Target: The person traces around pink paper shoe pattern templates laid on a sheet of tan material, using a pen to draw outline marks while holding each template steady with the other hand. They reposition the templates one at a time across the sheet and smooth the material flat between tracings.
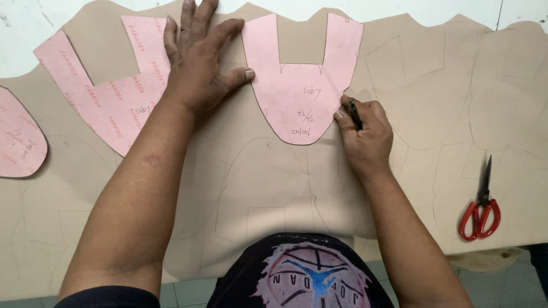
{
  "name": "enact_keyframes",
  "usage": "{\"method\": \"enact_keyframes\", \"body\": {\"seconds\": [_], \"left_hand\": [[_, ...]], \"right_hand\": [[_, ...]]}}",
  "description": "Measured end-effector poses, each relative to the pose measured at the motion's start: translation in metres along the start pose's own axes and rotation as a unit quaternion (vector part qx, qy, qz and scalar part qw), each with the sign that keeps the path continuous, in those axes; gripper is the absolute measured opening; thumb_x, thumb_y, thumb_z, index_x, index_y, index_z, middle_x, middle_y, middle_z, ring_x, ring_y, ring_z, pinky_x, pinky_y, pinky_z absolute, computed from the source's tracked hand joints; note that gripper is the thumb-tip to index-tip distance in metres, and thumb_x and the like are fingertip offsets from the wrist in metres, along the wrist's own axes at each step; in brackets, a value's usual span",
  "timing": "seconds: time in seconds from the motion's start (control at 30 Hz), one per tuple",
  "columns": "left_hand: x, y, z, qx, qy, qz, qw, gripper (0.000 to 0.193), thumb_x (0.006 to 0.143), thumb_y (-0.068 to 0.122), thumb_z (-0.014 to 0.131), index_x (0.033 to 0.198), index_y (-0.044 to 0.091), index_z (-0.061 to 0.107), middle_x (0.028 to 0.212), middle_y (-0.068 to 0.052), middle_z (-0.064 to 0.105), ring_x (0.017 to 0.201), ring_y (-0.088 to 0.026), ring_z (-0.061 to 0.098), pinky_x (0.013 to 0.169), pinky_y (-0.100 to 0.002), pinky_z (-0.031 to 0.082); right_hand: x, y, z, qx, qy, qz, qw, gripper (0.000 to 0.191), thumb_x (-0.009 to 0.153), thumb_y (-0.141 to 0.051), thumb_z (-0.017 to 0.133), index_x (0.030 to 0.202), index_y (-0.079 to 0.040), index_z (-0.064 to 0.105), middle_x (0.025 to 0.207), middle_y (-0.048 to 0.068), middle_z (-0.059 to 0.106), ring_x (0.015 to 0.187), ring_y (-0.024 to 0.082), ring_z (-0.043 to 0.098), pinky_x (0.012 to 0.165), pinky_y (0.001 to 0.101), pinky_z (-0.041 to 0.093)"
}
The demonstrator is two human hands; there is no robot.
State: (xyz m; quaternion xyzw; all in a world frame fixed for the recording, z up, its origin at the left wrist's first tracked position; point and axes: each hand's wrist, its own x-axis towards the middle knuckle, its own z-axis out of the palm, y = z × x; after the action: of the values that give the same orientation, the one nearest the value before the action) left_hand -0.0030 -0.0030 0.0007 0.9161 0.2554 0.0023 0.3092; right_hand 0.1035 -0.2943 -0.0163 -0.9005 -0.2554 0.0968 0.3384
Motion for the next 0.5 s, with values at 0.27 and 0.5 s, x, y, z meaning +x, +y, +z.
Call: {"method": "enact_keyframes", "body": {"seconds": [0.27,0.5], "left_hand": [[-0.0013,0.0018,-0.001,-0.009,0.004,0.002,1.0,0.071,0.08,0.041,0.088,0.144,0.028,0.06,0.171,-0.005,0.022,0.158,-0.029,0.002,0.126,-0.055,-0.006],[0.0001,0.0009,-0.0021,-0.002,-0.007,0.001,1.0,0.071,0.081,0.042,0.088,0.144,0.027,0.059,0.17,-0.006,0.02,0.157,-0.03,0.0,0.125,-0.055,-0.007]], "right_hand": [[-0.0001,0.0009,-0.0001,0.005,0.003,-0.008,1.0,0.028,0.099,-0.022,0.077,0.123,-0.008,0.074,0.096,0.004,0.064,0.086,0.017,0.063,0.076,0.0318,0.052],[-0.002,0.0026,-0.0005,0.01,0.001,-0.013,1.0,0.028,0.099,-0.02,0.076,0.124,-0.007,0.074,0.096,0.006,0.063,0.084,0.018,0.062,0.075,0.032,0.052]]}}
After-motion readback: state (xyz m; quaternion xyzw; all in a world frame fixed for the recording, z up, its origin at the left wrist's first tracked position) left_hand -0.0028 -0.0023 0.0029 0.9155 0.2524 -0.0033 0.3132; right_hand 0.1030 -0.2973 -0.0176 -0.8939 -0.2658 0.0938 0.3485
